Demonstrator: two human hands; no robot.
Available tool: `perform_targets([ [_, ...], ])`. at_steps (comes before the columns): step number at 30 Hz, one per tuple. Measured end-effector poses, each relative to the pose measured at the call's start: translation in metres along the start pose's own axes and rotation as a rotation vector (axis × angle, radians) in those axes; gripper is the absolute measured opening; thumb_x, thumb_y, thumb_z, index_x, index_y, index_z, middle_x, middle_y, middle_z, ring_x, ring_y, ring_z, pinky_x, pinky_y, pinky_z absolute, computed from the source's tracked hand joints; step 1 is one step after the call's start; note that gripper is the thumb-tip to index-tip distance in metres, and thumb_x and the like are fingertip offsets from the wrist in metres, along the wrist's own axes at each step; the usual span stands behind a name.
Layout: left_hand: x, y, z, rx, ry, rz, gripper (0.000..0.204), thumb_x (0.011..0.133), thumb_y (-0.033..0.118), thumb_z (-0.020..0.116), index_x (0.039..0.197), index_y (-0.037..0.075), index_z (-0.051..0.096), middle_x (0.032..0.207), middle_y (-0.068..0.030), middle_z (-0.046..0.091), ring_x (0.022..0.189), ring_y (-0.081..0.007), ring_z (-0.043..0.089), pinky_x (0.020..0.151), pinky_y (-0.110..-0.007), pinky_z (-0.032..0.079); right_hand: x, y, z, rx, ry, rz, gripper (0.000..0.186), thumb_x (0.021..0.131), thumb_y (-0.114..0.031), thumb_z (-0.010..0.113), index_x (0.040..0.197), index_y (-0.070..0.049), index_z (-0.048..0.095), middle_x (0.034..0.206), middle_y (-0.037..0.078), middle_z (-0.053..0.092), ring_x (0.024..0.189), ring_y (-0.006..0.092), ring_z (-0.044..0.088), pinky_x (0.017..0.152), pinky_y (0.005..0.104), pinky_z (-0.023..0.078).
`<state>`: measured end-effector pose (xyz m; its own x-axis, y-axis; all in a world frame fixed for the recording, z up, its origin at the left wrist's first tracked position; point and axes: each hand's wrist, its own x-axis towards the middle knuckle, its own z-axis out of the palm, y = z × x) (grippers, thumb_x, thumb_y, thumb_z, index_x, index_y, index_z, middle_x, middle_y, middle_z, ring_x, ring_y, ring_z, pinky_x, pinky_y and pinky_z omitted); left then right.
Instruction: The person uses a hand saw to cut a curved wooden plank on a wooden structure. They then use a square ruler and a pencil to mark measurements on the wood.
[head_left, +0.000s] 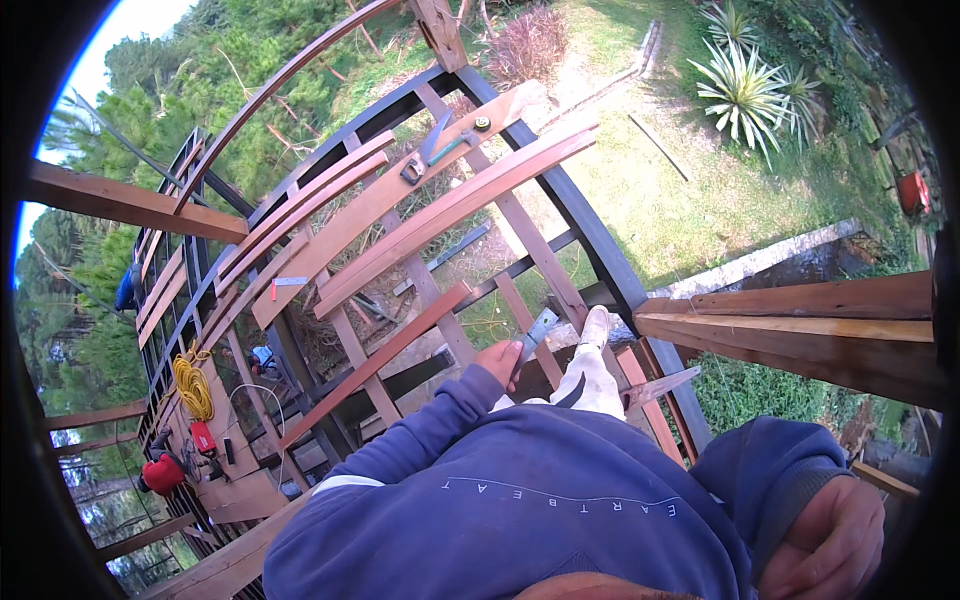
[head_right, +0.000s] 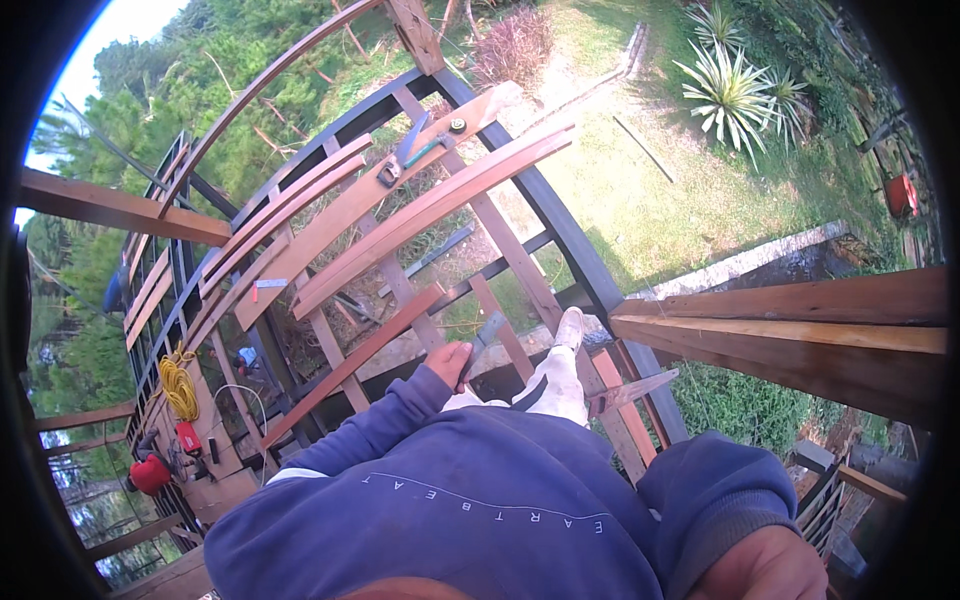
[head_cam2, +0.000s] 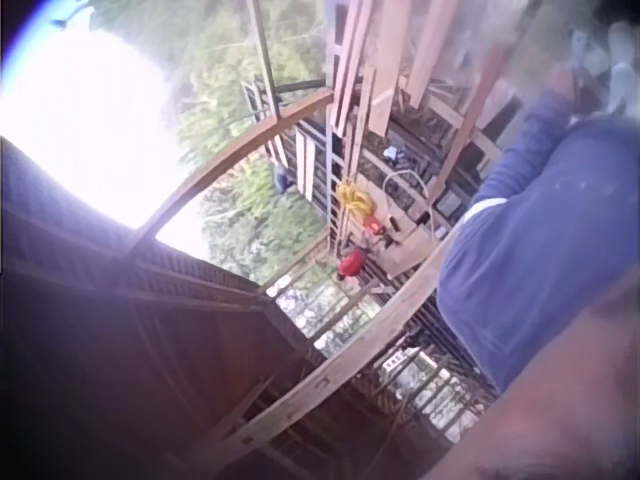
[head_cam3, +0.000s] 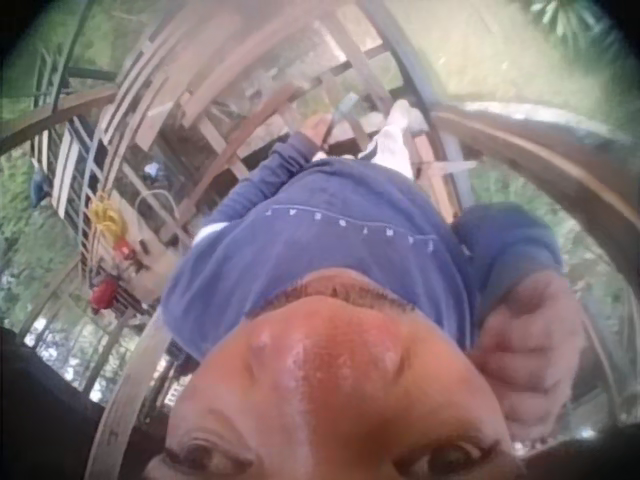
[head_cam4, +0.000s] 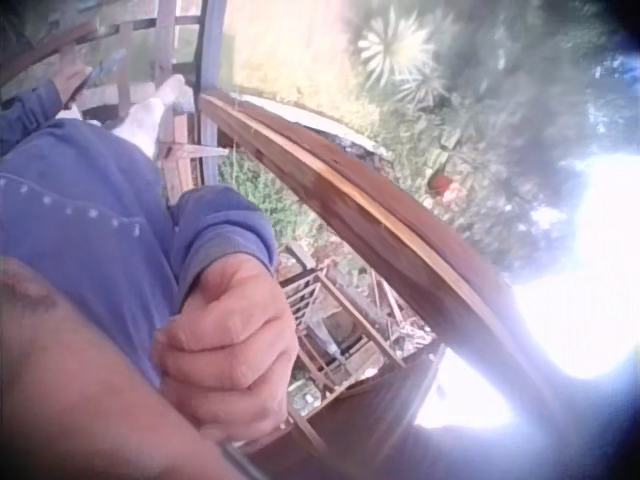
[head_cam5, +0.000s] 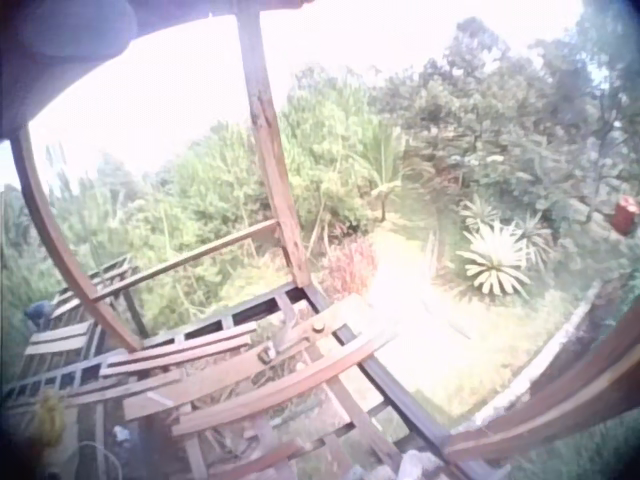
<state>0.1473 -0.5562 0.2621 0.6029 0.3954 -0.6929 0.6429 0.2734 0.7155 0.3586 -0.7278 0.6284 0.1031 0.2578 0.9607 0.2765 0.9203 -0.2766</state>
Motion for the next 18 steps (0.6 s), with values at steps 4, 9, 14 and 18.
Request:
perform_targets([
  [4,-0.005,-0.014,-0.008,-0.143,-0.08,-0.041,0.035,0.105,0.034,0.041,0.09,0.006,0.056,0.063,-0.0022,0.054,0.046,-0.0134,0.051,0.046,-0.03,0.042,-0.007,-0.015,-0.014,-0.055,-0.222,0.174,0.016,0.085,-0.013,0.067,0.099,-0.01,0.061,0.077,0.003,0.065,0.063,0.0214,0.065,0.059,0.0306,0.055],
  [9,0.012,-0.049,-0.025,-0.379,-0.304,0.001,0.024,0.1,0.032,0.048,0.094,0.009,0.05,0.066,-0.0018,0.049,0.048,-0.012,0.045,0.045,-0.028,0.037,-0.091,-0.006,-0.016,-0.434,0.322,0.589,0.068,0.091,-0.009,0.062,0.15,-0.001,0.028,0.075,0.012,0.062,0.055,0.0148,0.054,0.053,0.0281,0.046],
  [14,0.002,-0.035,-0.017,-0.493,-0.448,0.079,0.021,0.098,0.023,0.058,0.106,0.005,0.049,0.073,-0.0009,0.052,0.058,-0.0091,0.049,0.05,-0.025,0.038,-0.121,-0.009,-0.067,-0.562,0.569,0.902,0.051,0.09,0.0,0.043,0.141,0.007,0.046,0.086,0.014,0.063,0.074,0.0189,0.06,0.072,0.0319,0.05],
  [18,0.016,-0.022,0.023,-0.114,-0.38,0.134,0.03,0.098,0.026,0.064,0.112,0.002,0.051,0.082,-0.0023,0.059,0.068,-0.0093,0.055,0.061,-0.025,0.045,-0.106,0.046,-0.121,-0.391,0.336,0.864,0.05,0.089,-0.003,0.042,0.137,0.01,0.044,0.126,0.027,0.062,0.114,0.0348,0.064,0.099,0.0415,0.051],
])
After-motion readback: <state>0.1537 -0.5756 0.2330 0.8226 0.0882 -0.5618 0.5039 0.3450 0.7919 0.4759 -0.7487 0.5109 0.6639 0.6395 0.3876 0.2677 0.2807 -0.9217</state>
